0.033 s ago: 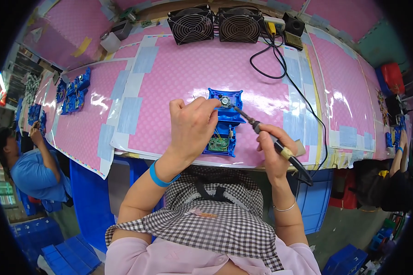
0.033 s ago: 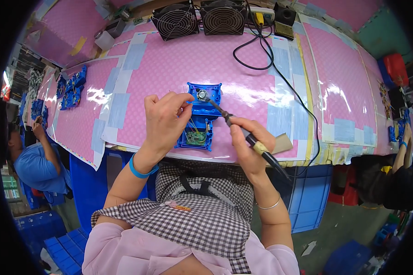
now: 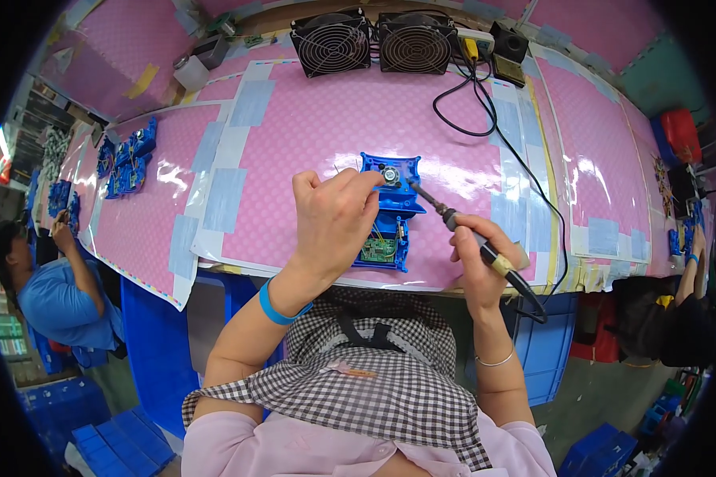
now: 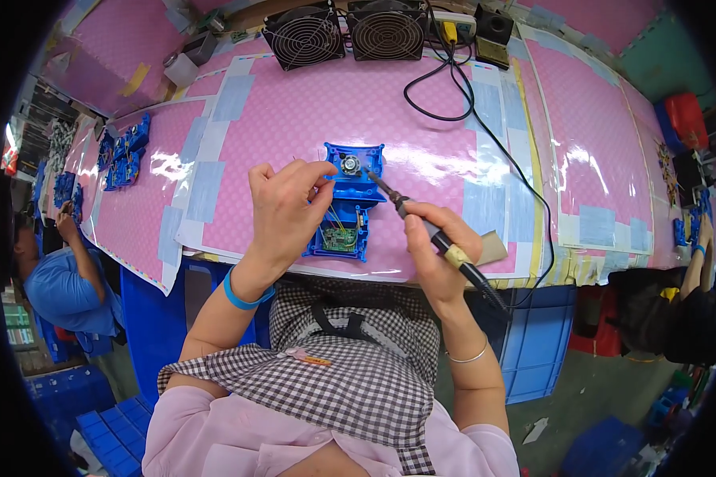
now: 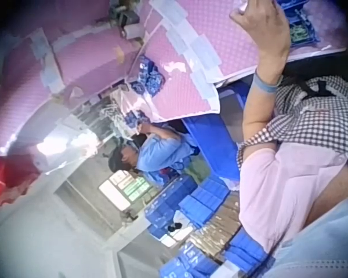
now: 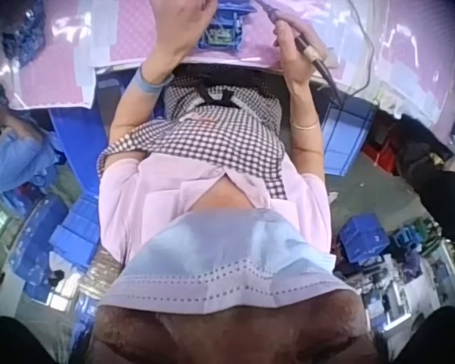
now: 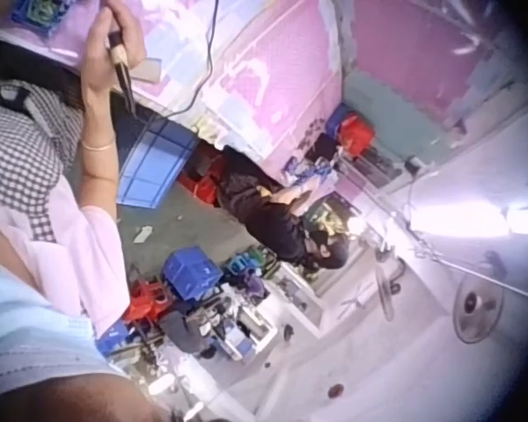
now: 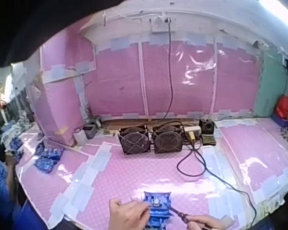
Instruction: Soldering small electronic parts onto a blue cooling fan and circuit board assembly on a factory line.
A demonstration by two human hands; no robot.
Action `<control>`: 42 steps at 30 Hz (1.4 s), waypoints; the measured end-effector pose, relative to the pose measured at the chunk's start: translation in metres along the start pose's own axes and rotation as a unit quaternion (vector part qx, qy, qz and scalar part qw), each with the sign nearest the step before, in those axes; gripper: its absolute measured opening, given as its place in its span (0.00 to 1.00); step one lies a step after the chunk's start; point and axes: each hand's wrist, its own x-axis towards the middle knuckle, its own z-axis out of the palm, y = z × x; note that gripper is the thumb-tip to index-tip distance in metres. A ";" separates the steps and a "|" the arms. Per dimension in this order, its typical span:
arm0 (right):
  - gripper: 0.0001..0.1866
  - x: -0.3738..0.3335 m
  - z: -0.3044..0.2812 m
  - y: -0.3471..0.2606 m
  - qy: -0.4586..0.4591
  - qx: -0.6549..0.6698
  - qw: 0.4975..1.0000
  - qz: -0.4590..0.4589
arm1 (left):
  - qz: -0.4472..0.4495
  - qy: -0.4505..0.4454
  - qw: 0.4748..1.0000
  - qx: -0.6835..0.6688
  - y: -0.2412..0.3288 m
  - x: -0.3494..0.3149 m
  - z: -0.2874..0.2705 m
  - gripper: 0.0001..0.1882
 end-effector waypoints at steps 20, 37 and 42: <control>0.08 0.012 -0.006 0.000 -0.037 -0.057 0.998 -0.002 | 0.029 -0.024 0.999 0.003 0.007 0.010 0.026 0.06; 0.08 0.010 -0.007 -0.003 -0.035 -0.057 0.998 0.001 | -0.169 0.144 0.945 -0.241 -0.023 0.003 -0.005 0.06; 0.08 0.011 -0.008 -0.005 -0.027 -0.012 1.000 0.009 | -0.346 0.047 0.893 -0.283 -0.038 -0.018 -0.013 0.08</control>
